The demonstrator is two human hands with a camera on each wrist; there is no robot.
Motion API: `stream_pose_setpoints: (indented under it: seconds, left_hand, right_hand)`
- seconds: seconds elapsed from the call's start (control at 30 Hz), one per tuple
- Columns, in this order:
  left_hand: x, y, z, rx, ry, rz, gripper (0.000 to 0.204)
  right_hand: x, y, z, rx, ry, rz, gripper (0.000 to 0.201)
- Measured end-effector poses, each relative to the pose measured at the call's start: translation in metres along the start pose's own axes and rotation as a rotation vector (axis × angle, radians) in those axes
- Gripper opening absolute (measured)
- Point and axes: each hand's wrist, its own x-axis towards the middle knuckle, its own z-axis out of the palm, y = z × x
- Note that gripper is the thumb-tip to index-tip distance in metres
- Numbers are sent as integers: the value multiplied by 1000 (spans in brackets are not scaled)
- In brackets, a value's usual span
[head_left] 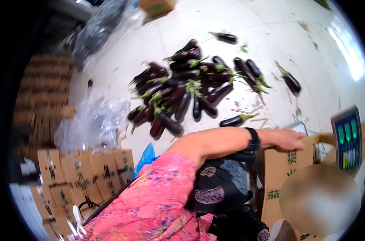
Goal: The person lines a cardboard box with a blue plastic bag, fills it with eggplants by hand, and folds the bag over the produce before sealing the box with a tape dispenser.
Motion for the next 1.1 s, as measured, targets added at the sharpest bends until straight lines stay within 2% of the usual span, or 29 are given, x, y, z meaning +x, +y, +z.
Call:
stream_pose_setpoints:
  seconds: [0.1, 0.17, 0.23, 0.3, 0.47, 0.6, 0.7, 0.73, 0.77, 0.8, 0.9, 0.97, 1.03, 1.07, 1.1]
  left_hand:
    - [-14, -17, 3, -98, 34, 53, 63]
    - [-3, -46, 17, -100, 3, 166, 65]
    - [-25, -42, 8, -81, 13, 154, 68]
    - [-45, -17, -2, -46, 40, 24, 72]
    - [-60, -24, -18, 31, 171, -44, 75]
    - [-96, -26, -56, 32, 308, -164, 86]
    - [-134, -39, -96, 67, 446, -136, 98]
    - [-158, -32, -117, 69, 452, -140, 95]
    - [-174, -39, -129, 16, 544, -85, 91]
    - [-216, -14, -153, -61, 528, -189, 85]
    - [-297, -21, -182, -103, 772, -110, 67]
    - [-355, -21, -194, -65, 924, -139, 60]
    - [-413, -2, -203, -361, 888, -160, 63]
    - [-441, -6, -203, -315, 954, -265, 60]
    - [-464, -9, -201, -268, 1013, -368, 57]
  right_hand:
    - [9, -25, 20, -113, 20, -2, 54]
    - [12, -41, 33, -177, 27, -20, 53]
    - [13, -57, 49, -238, 30, -49, 53]
    - [10, -70, 64, -288, 28, -76, 52]
    - [-6, -102, 91, -339, 24, -171, 51]
    - [-40, -136, 94, -323, 50, -270, 50]
    - [-76, -172, 99, -325, 46, -370, 49]
    - [-89, -185, 101, -328, 36, -402, 49]
    - [-102, -198, 106, -333, 18, -436, 49]
    - [-115, -210, 111, -336, -2, -466, 49]
    - [-141, -231, 149, -354, -117, -541, 48]
    - [-141, -232, 195, -401, -270, -577, 47]
    - [-128, -214, 248, -510, -513, -632, 50]
    - [-109, -211, 282, -686, -811, -544, 55]
    - [-108, -211, 288, -688, -831, -538, 55]
